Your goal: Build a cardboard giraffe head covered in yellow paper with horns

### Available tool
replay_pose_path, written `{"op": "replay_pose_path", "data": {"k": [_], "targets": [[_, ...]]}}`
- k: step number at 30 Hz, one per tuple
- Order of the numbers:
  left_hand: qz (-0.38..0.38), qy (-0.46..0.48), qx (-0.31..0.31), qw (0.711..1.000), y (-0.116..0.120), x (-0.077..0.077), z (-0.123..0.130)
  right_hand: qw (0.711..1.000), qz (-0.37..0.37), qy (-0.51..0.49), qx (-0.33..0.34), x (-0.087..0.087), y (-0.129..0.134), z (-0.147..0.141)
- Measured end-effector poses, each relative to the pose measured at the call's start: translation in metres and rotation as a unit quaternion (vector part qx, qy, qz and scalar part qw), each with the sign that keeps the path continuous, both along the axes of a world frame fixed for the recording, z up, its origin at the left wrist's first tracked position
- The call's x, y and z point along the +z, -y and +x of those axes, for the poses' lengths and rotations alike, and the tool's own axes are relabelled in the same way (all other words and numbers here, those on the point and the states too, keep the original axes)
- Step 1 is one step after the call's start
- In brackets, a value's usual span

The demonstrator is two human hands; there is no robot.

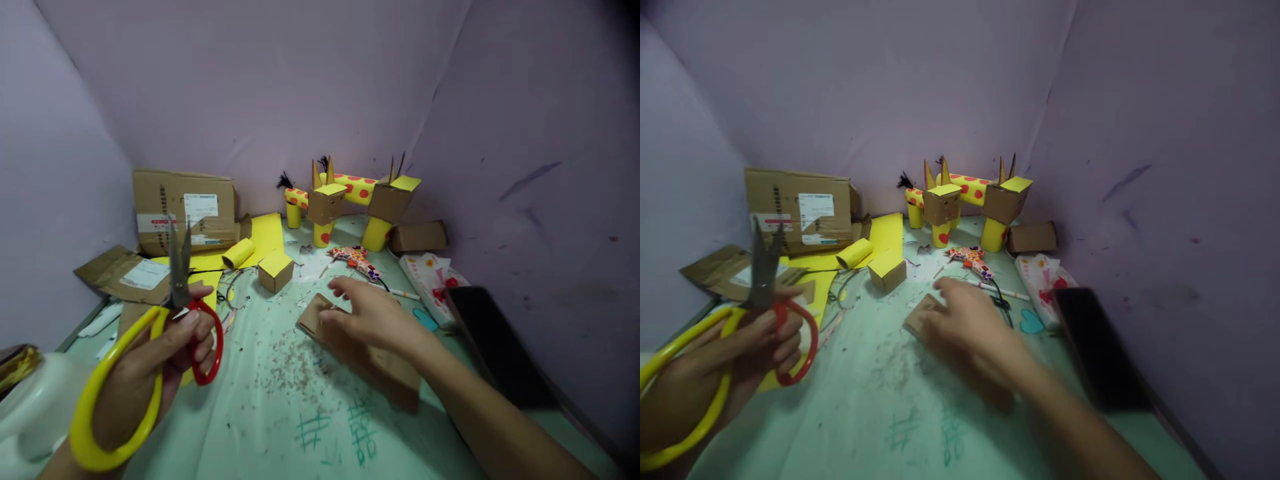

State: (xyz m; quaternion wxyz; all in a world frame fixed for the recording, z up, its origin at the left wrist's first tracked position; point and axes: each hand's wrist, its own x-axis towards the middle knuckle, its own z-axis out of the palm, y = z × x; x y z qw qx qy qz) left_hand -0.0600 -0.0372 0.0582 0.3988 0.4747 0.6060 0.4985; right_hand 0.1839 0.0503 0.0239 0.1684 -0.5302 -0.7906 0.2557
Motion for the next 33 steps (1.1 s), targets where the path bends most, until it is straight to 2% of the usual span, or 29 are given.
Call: {"op": "replay_pose_path", "data": {"k": [2,4,6,8,12,14,18,20,24,25,27,30,31,33], "targets": [[-0.048,0.101,-0.016,0.994,-0.002,0.005,0.011,0.994,-0.033,0.104,-0.025,-0.007,-0.017,0.006],[-0.069,0.131,-0.027,0.989,-0.004,0.002,0.020,0.987,-0.051,0.154,-0.020,-0.014,-0.022,0.006],[-0.070,0.070,-0.031,0.995,-0.007,-0.009,0.027,0.985,-0.055,0.161,-0.013,-0.019,-0.021,0.002],[-0.075,-0.034,-0.024,0.996,-0.011,-0.022,0.034,0.987,-0.058,0.149,-0.009,-0.022,-0.017,-0.001],[-0.079,-0.197,-0.039,0.976,-0.017,-0.041,0.041,0.992,-0.090,0.092,0.003,-0.024,-0.016,-0.005],[-0.100,-0.218,-0.043,0.970,-0.019,-0.045,0.043,0.991,-0.120,0.053,0.010,-0.025,-0.019,-0.005],[-0.151,-0.174,-0.035,0.973,-0.025,-0.047,0.046,0.977,-0.207,-0.024,0.054,-0.028,-0.022,-0.002],[-0.156,-0.159,-0.037,0.974,-0.027,-0.048,0.046,0.949,-0.287,-0.099,0.088,-0.032,-0.023,0.000],[-0.155,-0.164,-0.074,0.971,-0.026,-0.050,0.044,0.828,-0.473,-0.264,0.148,-0.042,-0.023,0.003],[-0.154,-0.186,-0.077,0.967,-0.024,-0.050,0.042,0.814,-0.489,-0.276,0.150,-0.044,-0.022,0.003],[-0.157,-0.283,-0.055,0.945,-0.021,-0.049,0.037,0.814,-0.492,-0.277,0.136,-0.047,-0.022,0.002],[-0.171,-0.450,-0.007,0.877,-0.017,-0.048,0.023,0.827,-0.483,-0.258,0.125,-0.047,-0.021,0.000],[-0.174,-0.479,-0.012,0.860,-0.016,-0.049,0.018,0.830,-0.483,-0.252,0.125,-0.046,-0.021,0.000],[-0.175,-0.504,-0.048,0.845,-0.015,-0.051,0.007,0.831,-0.486,-0.244,0.121,-0.045,-0.021,-0.001]]}}
